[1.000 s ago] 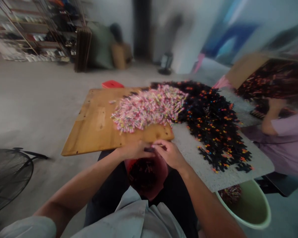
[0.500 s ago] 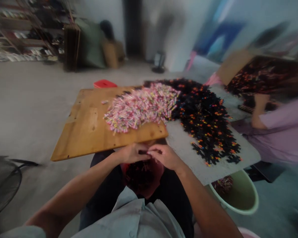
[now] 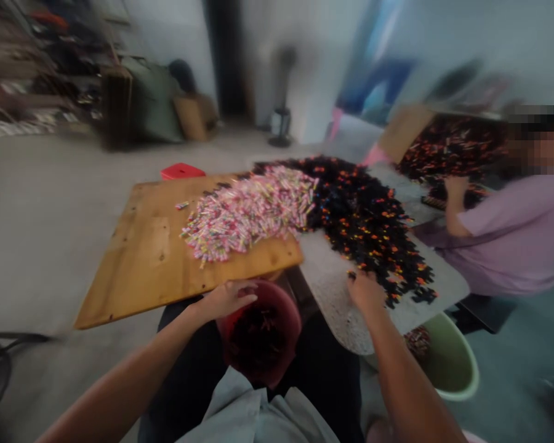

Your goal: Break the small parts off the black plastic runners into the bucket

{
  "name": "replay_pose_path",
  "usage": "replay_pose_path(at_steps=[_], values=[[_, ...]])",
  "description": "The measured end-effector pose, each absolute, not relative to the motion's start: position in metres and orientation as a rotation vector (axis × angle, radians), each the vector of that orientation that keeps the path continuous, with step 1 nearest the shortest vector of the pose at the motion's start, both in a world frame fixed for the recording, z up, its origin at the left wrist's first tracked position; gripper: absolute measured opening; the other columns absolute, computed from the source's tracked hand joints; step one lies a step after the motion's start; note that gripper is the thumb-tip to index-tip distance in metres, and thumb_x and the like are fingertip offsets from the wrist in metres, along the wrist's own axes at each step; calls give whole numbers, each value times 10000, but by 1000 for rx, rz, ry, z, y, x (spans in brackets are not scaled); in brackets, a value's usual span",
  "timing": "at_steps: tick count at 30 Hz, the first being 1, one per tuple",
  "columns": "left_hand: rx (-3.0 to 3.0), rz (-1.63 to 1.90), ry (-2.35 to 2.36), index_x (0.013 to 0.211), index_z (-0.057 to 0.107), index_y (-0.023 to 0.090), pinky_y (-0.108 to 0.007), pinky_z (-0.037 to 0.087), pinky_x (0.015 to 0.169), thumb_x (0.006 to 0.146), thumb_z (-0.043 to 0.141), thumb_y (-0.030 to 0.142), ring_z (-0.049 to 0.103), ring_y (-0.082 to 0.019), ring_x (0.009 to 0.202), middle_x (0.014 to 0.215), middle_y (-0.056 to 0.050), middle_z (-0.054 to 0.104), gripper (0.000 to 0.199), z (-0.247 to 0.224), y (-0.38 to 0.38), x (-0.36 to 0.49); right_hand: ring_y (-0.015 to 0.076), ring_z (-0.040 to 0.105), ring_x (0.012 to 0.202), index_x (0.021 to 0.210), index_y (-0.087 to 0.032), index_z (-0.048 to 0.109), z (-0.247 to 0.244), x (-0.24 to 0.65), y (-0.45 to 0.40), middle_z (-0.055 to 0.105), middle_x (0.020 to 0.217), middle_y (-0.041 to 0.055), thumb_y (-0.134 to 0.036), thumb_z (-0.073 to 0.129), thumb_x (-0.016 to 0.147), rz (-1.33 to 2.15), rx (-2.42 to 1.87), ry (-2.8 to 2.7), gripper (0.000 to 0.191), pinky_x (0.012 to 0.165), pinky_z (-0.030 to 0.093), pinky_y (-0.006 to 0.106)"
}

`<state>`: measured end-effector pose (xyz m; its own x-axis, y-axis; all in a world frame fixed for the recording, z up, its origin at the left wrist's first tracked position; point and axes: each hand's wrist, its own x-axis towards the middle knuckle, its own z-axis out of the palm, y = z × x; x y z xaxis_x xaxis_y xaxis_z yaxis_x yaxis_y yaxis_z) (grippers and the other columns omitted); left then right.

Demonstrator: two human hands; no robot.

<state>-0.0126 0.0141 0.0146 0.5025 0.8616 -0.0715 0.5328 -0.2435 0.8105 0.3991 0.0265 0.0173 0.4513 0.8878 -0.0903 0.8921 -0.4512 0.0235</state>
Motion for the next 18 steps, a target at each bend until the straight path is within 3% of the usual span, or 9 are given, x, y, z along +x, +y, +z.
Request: replay_pose_path(at_steps=[4, 9, 12, 16, 18], values=[[1879, 560, 1075, 1225, 750, 228, -284, 550, 821, 930, 666, 390, 747, -216, 886, 1014, -58, 801, 347, 15, 16, 4, 265, 711, 1032, 1201, -186, 707, 1, 402, 26, 657, 1288, 165, -307, 541, 975, -62, 2347, 1873, 305, 838, 505, 339], [1736, 622, 945, 1192, 748, 199, -299, 554, 876, 919, 684, 389, 741, -216, 951, 1037, -80, 793, 339, 8, 17, 32, 261, 700, 1020, 1112, -179, 704, 7, 371, 24, 705, 1198, 136, -273, 569, 959, -50, 2157, 2072, 225, 803, 478, 316], [1397, 663, 924, 1214, 707, 163, -316, 578, 808, 918, 672, 528, 735, -223, 931, 1062, -120, 774, 471, 0, 20, 43, 251, 699, 1022, 1116, -179, 675, 19, 336, 19, 706, 1195, 118, -237, 576, 941, -97, 2062, 2337, 208, 816, 485, 310], [802, 484, 723, 1192, 679, 136, -376, 606, 746, 891, 499, 815, 738, -247, 888, 1055, -170, 754, 764, -14, 25, 47, 228, 684, 1042, 1086, -211, 649, 34, 274, 8, 694, 1187, 91, -170, 559, 926, -265, 1651, 2857, 188, 885, 500, 305], [636, 457, 628, 1134, 698, 141, -398, 612, 769, 867, 567, 799, 734, -246, 885, 1043, -156, 752, 722, -21, 28, 43, 232, 676, 1029, 1004, -215, 652, 36, 243, 4, 702, 1114, 90, -141, 544, 921, -344, 1433, 2990, 155, 914, 504, 322]])
